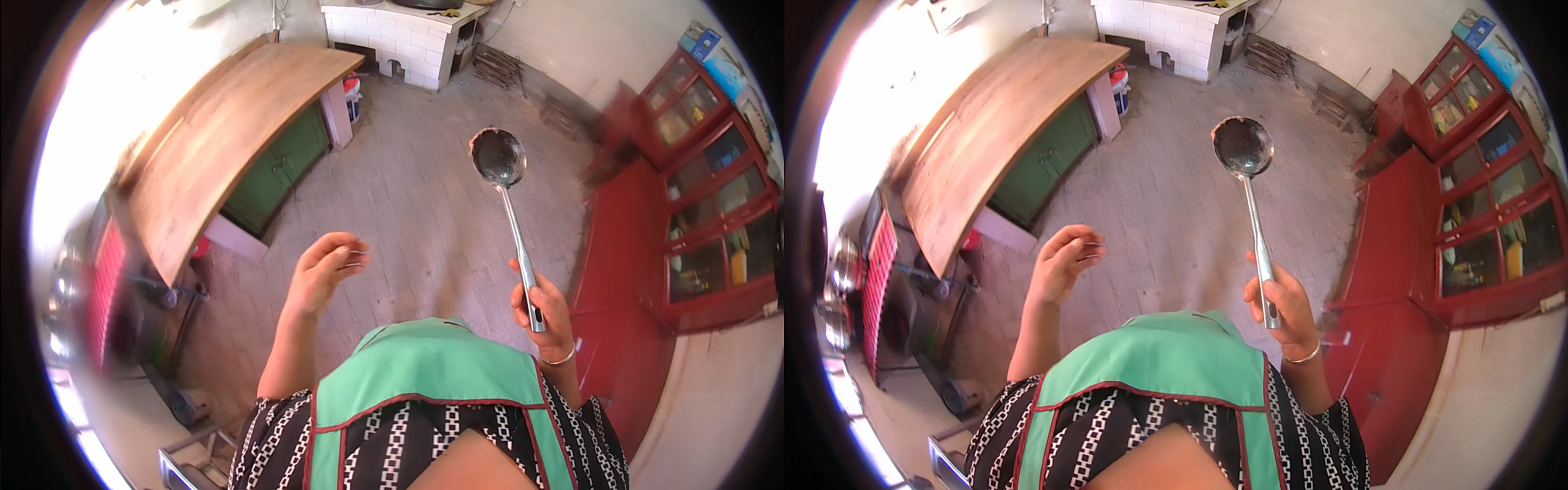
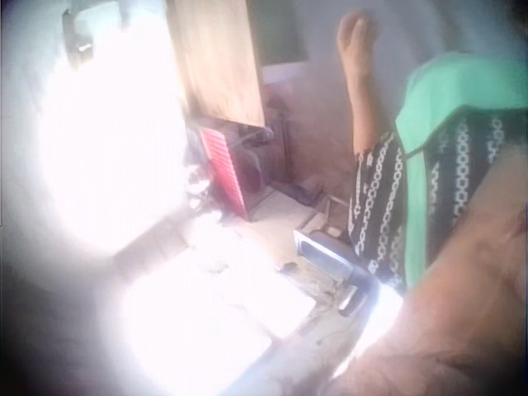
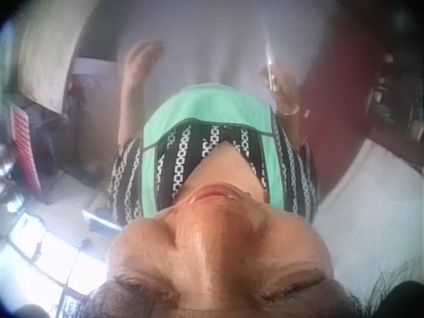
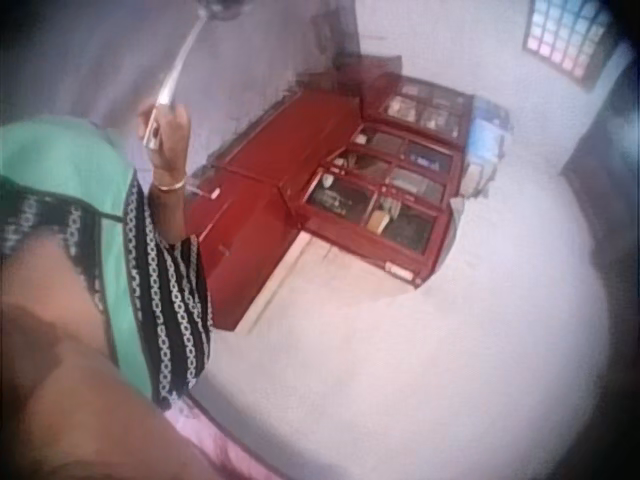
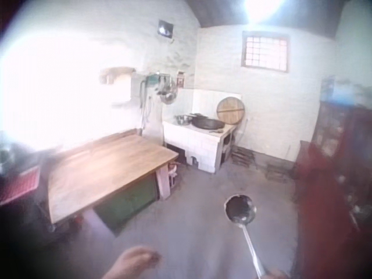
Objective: The person scoops cooked food from a large wok into a bowl, carries the ladle to an outdoor bucket to dispose of some contents, and then transfers the remaining liquid from the wok into a separate metal pot.
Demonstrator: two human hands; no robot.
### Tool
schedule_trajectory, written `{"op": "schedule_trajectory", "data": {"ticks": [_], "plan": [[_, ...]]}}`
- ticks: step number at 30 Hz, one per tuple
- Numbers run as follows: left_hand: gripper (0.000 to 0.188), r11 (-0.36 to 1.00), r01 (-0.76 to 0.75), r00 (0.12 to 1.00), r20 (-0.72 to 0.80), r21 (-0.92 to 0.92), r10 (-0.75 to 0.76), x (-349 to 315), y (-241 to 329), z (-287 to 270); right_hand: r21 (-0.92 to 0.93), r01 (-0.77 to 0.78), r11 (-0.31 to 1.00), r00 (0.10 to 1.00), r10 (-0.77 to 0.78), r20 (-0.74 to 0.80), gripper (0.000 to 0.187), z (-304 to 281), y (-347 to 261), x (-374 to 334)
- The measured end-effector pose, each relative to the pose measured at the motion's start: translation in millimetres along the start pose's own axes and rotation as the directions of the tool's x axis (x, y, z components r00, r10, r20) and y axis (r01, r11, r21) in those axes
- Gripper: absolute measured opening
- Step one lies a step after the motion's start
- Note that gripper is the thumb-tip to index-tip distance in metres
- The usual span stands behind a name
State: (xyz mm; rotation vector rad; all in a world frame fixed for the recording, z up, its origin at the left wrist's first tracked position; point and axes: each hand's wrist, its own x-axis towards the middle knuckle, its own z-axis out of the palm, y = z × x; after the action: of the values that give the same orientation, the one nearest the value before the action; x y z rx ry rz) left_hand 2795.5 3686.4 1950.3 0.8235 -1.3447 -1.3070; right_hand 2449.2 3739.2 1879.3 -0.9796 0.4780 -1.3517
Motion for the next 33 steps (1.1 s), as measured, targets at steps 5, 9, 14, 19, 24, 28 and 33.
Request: {"op": "schedule_trajectory", "data": {"ticks": [5, 9, 14, 19, 24, 28, 33], "plan": [[0.031, 0.975, 0.086, 0.939, 0.311, 0.204, -0.148, 92.2, 2.7, 45.5, -0.092, -0.031, 0.995, 1.0, 0.03, -0.003, 0.045, 7.9, -6.8, 71.7], [0.035, 0.968, 0.201, 0.9, 0.362, 0.151, -0.243, 150.2, -26.1, 77.4, -0.221, -0.029, 0.975, 0.995, 0.05, 0.088, 0.036, 9.8, -5.3, 153.8], [0.028, 0.969, 0.246, 0.945, 0.218, 0.009, -0.242, 207.6, -33.8, 62.9, -0.227, 0.061, 0.972, 0.961, 0.004, 0.277, 0.028, 32.0, 19.3, 245.9], [0.019, 0.941, 0.159, 0.981, -0.058, -0.297, -0.184, 231.6, -6.8, 33.4, -0.435, -0.062, 0.899, 0.847, 0.278, 0.454, 0.028, 36.1, -1.9, 299.6], [0.018, 0.927, 0.181, 0.969, -0.1, -0.33, -0.225, 268.2, -0.2, -24.4, -0.46, -0.106, 0.882, 0.93, 0.251, 0.268, 0.029, 11.3, 8.0, 366.9], [0.019, 0.895, 0.326, 0.908, -0.161, -0.305, -0.386, 306.8, -6.4, -51.6, -0.584, -0.14, 0.8, 0.947, 0.28, 0.157, 0.024, -7.9, 54.8, 424.5], [0.019, 0.818, 0.356, 0.865, -0.173, -0.452, -0.472, 313.6, -27.3, -54.4, -0.833, -0.049, 0.55, 0.952, 0.277, 0.127, 0.035, -32.9, 145.9, 497.0]]}}
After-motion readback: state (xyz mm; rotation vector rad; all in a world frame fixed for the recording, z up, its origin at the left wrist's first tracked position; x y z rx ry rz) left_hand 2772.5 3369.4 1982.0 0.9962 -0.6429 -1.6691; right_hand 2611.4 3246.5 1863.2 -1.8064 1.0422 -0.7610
